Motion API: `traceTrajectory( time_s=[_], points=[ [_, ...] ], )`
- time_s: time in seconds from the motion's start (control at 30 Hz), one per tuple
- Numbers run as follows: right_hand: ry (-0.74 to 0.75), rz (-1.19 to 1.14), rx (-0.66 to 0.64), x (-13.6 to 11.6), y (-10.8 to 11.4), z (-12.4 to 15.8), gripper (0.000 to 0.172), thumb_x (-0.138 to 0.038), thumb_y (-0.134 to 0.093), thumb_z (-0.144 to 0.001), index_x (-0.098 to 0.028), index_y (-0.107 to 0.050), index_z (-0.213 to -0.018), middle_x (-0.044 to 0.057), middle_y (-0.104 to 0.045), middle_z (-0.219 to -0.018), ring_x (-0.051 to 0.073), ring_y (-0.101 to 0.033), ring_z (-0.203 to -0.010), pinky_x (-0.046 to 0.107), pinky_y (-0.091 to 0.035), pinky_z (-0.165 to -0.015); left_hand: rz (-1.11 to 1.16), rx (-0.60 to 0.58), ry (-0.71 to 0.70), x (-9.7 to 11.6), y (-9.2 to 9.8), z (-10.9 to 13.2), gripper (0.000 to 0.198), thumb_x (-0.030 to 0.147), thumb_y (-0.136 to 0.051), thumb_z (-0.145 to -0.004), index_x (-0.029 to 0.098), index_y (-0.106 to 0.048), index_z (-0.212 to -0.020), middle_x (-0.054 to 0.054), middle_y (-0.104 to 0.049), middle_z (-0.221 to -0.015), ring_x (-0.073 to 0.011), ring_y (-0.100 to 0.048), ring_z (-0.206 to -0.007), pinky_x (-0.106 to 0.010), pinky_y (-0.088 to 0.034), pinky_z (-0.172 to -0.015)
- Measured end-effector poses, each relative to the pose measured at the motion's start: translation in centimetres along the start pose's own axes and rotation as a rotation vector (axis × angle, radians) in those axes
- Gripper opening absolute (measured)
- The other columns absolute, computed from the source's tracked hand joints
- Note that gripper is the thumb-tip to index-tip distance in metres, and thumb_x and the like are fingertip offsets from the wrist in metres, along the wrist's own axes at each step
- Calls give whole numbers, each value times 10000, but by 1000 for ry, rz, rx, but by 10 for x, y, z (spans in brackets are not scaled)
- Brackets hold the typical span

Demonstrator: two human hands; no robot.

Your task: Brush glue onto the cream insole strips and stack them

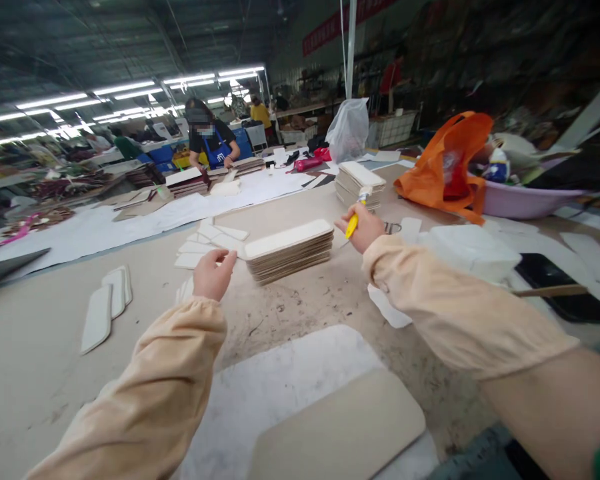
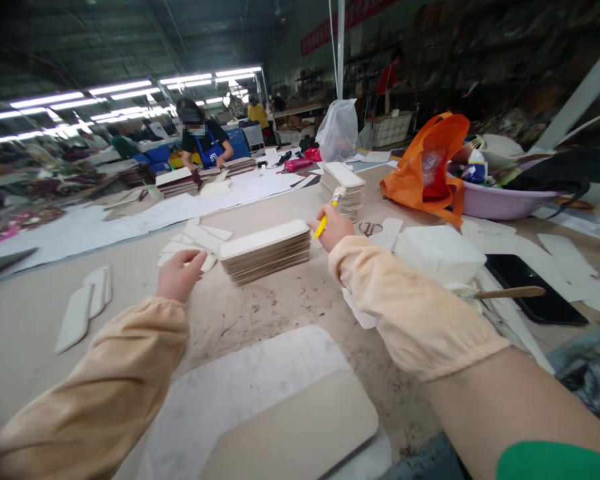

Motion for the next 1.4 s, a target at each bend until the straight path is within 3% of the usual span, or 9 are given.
traceTrajectory(
  time_s=[0.07,0.17,0.3,0.43,0.53,0.7,1.03,1.23,1.4],
  points=[
    [68,-48,-24,-5,28,34,311,-461,-660,-787,-195,-536,-889,51,-669,-856,167,-596,-704,312,-440,-699,50,5,-37,-13,14,40,356,482,-527,-810,198,-656,-982,0,-675,-830,-145,-625,-687,-251,-469,-705],
    [134,-69,-46,-20,80,93,275,-452,-637,-823,-198,-564,-901,56,-671,-847,152,-585,-671,296,-432,-642,208,-32,-128,-38,35,121,347,467,-549,-823,219,-656,-1039,-31,-683,-921,-188,-641,-845,-291,-484,-811],
    [94,-79,-51,-41,141,169,185,-423,-611,-857,-249,-644,-907,49,-631,-750,151,-548,-580,321,-416,-570,405,-297,-231,-67,45,235,437,347,-674,-760,248,-613,-1182,-91,-606,-1264,-276,-528,-1208,-396,-378,-1060],
    [-2,-228,-29,-57,170,226,238,-460,-520,-896,-307,-691,-960,27,-523,-604,173,-471,-503,351,-371,-487,457,-403,-268,-78,41,298,731,284,-803,-636,278,-533,-1315,-110,-486,-1424,-320,-399,-1342,-456,-278,-1135],
    [-192,-398,-28,-69,168,257,267,-495,-506,-894,-294,-681,-911,1,-455,-551,167,-418,-469,325,-334,-438,441,-412,-302,-77,38,313,819,280,-846,-575,269,-524,-1328,-124,-483,-1426,-329,-396,-1344,-464,-276,-1136],
    [-477,-701,-157,-98,141,291,290,-501,-508,-896,-241,-637,-894,-27,-443,-530,128,-387,-437,267,-322,-405,424,-366,-301,-77,35,315,787,294,-801,-643,228,-481,-1359,-136,-519,-1389,-304,-448,-1307,-435,-314,-1118],
    [-495,-715,-471,-159,70,314,321,-495,-509,-906,-182,-558,-856,-70,-427,-481,78,-382,-408,200,-297,-394,315,-309,-493,-90,22,315,830,341,-739,-731,224,-308,-1431,-145,-534,-1336,-290,-503,-1238,-493,-398,-1048],
    [-425,-603,-552,-166,41,321,326,-495,-466,-920,-193,-551,-829,-75,-436,-476,93,-407,-406,220,-330,-428,326,-304,-452,-91,21,315,933,367,-745,-726,242,-198,-1472,-127,-548,-1299,-271,-536,-1185,-475,-425,-1017],
    [-314,-421,-541,-159,43,317,303,-461,-461,-925,-206,-549,-786,-64,-467,-481,122,-486,-475,243,-386,-531,286,-292,-476,-89,22,314,973,375,-740,-727,255,-145,-1488,-114,-566,-1267,-271,-547,-1157,-472,-430,-997]
  ],
)
Point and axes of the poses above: each hand's wrist, its own z-axis away from the middle knuckle, its own y-axis out of the back of the hand, x = y × z, the point moved 3 cm from there along -z, towards the middle knuckle
